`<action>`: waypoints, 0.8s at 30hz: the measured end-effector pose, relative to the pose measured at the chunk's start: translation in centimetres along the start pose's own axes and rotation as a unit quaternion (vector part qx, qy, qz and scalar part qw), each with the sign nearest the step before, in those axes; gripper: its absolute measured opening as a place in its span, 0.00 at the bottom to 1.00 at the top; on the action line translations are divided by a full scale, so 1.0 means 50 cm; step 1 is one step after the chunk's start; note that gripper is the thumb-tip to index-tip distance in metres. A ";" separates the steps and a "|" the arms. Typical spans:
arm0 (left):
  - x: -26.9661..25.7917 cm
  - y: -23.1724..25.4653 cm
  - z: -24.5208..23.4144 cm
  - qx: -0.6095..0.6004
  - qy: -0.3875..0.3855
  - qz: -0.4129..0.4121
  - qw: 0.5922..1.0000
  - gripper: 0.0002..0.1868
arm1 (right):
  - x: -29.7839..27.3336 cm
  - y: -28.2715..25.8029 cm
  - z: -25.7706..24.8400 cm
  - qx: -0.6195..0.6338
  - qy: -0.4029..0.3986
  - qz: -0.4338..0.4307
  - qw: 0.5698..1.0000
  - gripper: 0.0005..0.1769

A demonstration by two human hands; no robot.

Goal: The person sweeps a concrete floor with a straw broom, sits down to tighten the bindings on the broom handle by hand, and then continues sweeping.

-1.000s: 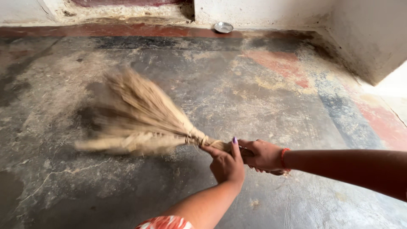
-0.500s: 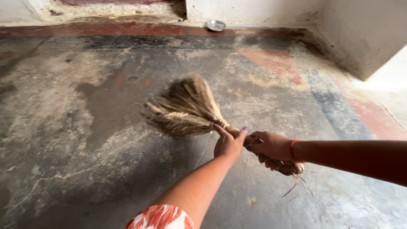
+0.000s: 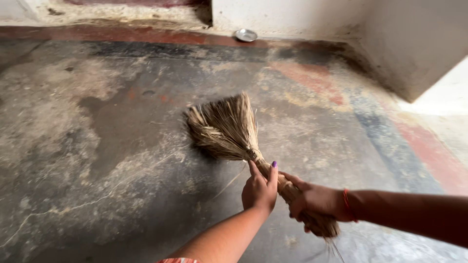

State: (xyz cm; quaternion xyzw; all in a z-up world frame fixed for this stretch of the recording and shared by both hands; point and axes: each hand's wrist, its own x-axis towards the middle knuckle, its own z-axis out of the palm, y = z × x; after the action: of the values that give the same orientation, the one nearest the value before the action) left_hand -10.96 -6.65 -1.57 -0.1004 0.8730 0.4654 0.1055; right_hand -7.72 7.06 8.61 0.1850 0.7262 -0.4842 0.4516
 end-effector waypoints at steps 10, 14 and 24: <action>0.033 -0.080 0.027 0.069 0.067 -0.062 0.993 0.48 | 0.125 0.090 0.079 -0.373 0.074 -0.266 0.886 0.64; 0.036 -0.075 0.047 0.064 0.038 -0.127 0.989 0.51 | 0.119 0.102 0.090 -0.452 0.152 -0.144 0.867 0.61; -0.183 -0.013 0.074 0.140 -0.145 0.074 0.977 0.38 | -0.085 0.170 0.156 0.019 0.186 -0.135 0.973 0.24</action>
State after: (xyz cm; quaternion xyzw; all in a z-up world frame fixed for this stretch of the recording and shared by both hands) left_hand -1.65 -3.23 -1.57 0.0486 0.9101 0.3543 0.2091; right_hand 4.20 4.93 6.65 0.1802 0.8067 -0.5113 0.2354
